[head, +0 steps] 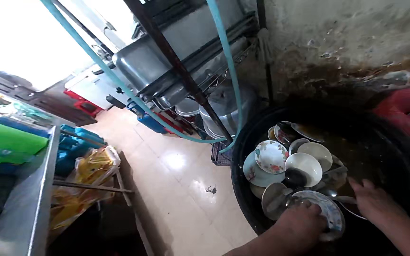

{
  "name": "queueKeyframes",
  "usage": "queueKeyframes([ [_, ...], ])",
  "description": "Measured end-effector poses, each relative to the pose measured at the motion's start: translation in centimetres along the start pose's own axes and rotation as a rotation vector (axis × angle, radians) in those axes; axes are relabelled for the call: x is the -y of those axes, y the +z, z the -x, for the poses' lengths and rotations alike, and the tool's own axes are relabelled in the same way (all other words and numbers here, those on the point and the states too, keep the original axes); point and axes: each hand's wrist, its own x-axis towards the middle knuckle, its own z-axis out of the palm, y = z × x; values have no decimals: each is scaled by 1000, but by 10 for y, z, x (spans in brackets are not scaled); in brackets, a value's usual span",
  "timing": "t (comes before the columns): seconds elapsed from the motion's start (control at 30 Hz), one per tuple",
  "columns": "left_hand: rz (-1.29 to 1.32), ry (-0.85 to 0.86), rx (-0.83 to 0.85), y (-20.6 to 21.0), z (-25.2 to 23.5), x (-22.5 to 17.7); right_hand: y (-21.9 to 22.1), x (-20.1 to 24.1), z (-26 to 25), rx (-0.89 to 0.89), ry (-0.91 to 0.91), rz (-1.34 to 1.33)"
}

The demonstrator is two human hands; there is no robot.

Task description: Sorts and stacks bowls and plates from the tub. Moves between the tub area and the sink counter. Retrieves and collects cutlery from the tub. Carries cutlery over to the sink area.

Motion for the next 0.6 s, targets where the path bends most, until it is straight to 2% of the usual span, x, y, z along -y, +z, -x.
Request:
queueKeyframes([
  [0.07,67,-92,59,4,-2,8,-4,-5,-6,-33,25,-98],
  [0.13,120,-103,48,1,-5,13,-11,-9,-12,-38,69,-219],
  [0.23,150,-83,-145,-37,-23,20,-11,-16,-19,110,120,-232],
  [0.33,187,-302,-154,-91,-70,40,-11,-9,-16,250,147,-158],
  [0.4,226,-435,-208,-107,-101,62,-17,-2,-12,280,171,-150],
  [0.5,324,-599,-259,-99,-130,84,-20,-6,-8,235,176,-347],
  [0.6,194,-536,-336,-73,-149,82,-14,-6,-4,255,196,-685],
])
